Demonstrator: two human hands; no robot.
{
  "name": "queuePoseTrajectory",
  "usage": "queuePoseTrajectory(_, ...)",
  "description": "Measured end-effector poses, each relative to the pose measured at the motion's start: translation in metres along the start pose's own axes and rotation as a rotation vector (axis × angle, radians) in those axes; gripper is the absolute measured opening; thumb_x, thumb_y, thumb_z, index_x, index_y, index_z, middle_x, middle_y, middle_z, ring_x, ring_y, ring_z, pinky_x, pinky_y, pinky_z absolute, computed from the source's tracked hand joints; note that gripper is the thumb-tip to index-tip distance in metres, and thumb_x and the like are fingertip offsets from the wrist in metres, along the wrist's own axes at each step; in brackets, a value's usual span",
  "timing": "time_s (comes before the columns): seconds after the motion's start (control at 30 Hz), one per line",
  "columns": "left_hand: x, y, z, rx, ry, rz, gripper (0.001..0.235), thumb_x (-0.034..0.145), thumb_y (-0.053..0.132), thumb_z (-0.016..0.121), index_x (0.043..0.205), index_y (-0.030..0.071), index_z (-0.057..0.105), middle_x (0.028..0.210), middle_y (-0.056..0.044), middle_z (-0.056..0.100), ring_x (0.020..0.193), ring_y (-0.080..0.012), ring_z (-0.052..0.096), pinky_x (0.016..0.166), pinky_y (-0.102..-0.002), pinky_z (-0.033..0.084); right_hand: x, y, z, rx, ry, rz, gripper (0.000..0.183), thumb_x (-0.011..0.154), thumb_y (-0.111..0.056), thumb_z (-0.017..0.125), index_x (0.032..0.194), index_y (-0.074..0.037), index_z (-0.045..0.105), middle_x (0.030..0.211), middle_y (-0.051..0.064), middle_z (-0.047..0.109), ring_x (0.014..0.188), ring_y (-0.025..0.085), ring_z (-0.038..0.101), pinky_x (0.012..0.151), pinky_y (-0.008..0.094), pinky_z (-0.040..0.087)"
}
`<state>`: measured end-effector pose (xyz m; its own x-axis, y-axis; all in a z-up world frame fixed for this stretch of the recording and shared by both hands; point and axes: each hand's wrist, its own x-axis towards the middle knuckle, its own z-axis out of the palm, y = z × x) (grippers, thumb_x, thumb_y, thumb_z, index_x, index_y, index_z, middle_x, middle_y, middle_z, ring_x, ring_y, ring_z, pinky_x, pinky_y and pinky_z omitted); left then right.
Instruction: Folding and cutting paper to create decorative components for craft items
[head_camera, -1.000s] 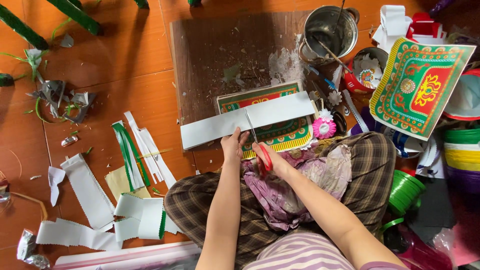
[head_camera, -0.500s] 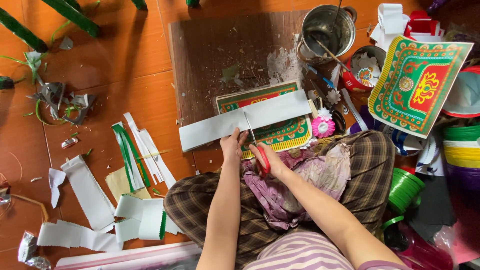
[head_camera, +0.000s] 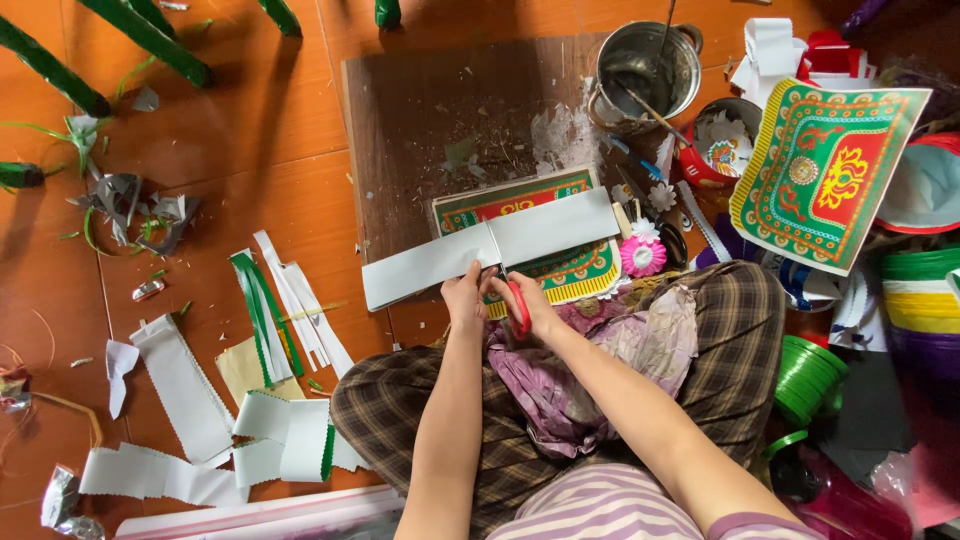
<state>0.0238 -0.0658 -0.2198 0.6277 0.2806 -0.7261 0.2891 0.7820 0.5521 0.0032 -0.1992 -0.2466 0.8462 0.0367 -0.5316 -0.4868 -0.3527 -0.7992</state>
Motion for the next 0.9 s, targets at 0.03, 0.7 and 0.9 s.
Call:
queuePoseTrajectory(0.03,-0.004,0.002,0.001,-0.001,-0.001,0.012,0.071,0.093,-0.002,0.072,0.138,-0.026,0.024,0.13,-0.041,0.036,0.092,-0.053,0.07,0.074,-0.054,0.068,0.001,0.005,0.001,-0.015,0.017,-0.02,0.043,0.091,-0.056,0.074,0.086,-0.014,0.067,0.059,0.011,0.063,0.059,0.022,0.066,0.056,0.032,0.052)
queuePoseTrajectory(0.7,-0.132,0.107,0.027,0.774,-0.936,-0.016,0.049,0.082,-0.004,0.081,0.123,-0.016,0.056,0.097,-0.025,0.072,0.079,-0.0253,0.071,0.069,-0.044,0.064,-0.12,-0.15,-0.137,0.731,-0.256,-0.151,0.053,0.105,-0.048,0.046,0.12,-0.004,0.071,0.122,0.012,0.073,0.117,0.024,0.065,0.108,0.037,0.048)
queuePoseTrajectory(0.9,-0.147,0.115,0.038,0.76,-0.911,0.165,0.035,0.086,0.009,0.084,0.108,-0.014,0.068,0.088,-0.016,0.07,0.078,-0.0225,0.066,0.07,-0.039,0.061,-0.136,-0.154,-0.136,0.45,0.007,-0.297,0.011,0.086,-0.003,0.08,0.097,-0.005,0.078,0.084,0.0,0.075,0.078,0.008,0.065,0.072,0.022,0.052)
